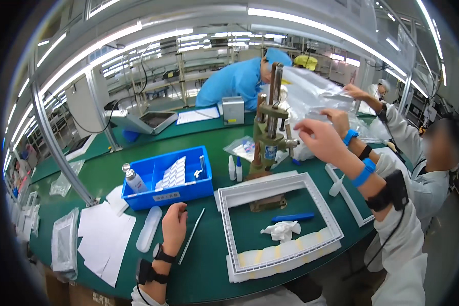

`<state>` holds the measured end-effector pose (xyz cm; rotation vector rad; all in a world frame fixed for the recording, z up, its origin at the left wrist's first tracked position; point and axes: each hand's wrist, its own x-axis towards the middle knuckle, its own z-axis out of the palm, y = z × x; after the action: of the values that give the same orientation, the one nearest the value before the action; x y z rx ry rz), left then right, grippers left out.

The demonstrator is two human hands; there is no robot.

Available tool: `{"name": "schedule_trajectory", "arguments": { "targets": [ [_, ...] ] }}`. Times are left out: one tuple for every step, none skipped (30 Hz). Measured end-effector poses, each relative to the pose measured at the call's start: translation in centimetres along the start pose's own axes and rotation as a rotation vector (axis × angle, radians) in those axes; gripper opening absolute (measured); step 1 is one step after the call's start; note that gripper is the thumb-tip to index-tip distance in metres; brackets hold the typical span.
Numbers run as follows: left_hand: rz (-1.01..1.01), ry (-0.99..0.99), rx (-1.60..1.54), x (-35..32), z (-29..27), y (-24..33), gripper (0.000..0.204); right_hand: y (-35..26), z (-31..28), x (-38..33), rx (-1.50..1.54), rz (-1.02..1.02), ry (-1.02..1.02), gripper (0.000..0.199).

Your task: The recorder is assembling white rectangular plastic frames on a factory line, involving cleaning, applying glue or sealant, and pressing components together.

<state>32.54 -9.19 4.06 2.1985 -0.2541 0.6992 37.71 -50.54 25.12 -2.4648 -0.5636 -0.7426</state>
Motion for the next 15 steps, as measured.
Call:
{"name": "schedule_trajectory", "arguments": {
  "targets": [
    [0.026, 0.005, -0.021, 0.4, 0.5, 0.2, 0.024, 0.5, -0.5, 1.3, -0.02, 0.034, 0.029, 0.019],
    [-0.038, -0.004, -0.102, 0.3, 0.3, 0.1, 0.028, 1.2, 0.2, 2.8, -0.018, 0.029, 0.037, 0.019],
    [-0.095, -0.016, -0.192, 0.4, 0.3, 0.2, 0.032, 1.8, 0.4, 4.2, -0.021, 0.043, 0.13, 0.021],
    [-0.084, -0.012, -0.23, 0.7, 0.6, 0.5, 0.032, 2.7, 0.3, 5.2, -0.029, 0.059, 0.225, 0.023],
    [-0.077, -0.007, -0.227, 0.6, 0.5, 0.6, 0.032, 3.6, 1.0, 6.3, -0.027, 0.054, 0.233, 0.023],
    [-0.032, 0.008, -0.202, 0.6, 0.5, 0.7, 0.03, 4.6, 1.6, 7.4, -0.022, 0.096, 0.261, 0.027],
    [0.014, 0.025, -0.177, 0.6, 0.4, 0.8, 0.027, 4.8, 1.8, 8.4, -0.017, 0.135, 0.289, 0.03],
    [-0.06, 0.009, -0.252, 0.5, 0.4, 0.5, 0.021, 5.1, 1.9, 9.3, -0.007, 0.208, 0.226, 0.038],
    [-0.054, 0.016, -0.247, 0.4, 0.1, 0.6, 0.021, 5.4, 2.4, 10.0, -0.002, 0.202, 0.233, 0.038],
    [-0.131, -0.04, -0.334, 0.5, -0.1, 1.1, 0.019, 5.4, 3.0, 10.7, 0.032, 0.253, 0.245, 0.04],
    [-0.209, -0.098, -0.418, 0.7, -0.4, 1.7, 0.017, 5.5, 3.4, 11.4, 0.068, 0.306, 0.257, 0.043],
    [-0.26, -0.121, -0.469, 1.1, -0.5, 2.5, 0.015, 5.8, 3.6, 12.2, 0.048, 0.315, 0.234, 0.05],
    [-0.26, -0.121, -0.458, 1.4, -0.8, 3.8, 0.015, 6.1, 4.0, 13.0, 0.059, 0.317, 0.235, 0.05],
    [-0.269, -0.15, -0.546, 1.9, -0.9, 5.2, 0.016, 6.6, 4.5, 13.7, 0.105, 0.294, 0.266, 0.053],
    [-0.279, -0.181, -0.633, 2.7, -0.7, 6.6, 0.017, 7.3, 5.1, 14.5, 0.15, 0.274, 0.299, 0.056]
  ]
}}
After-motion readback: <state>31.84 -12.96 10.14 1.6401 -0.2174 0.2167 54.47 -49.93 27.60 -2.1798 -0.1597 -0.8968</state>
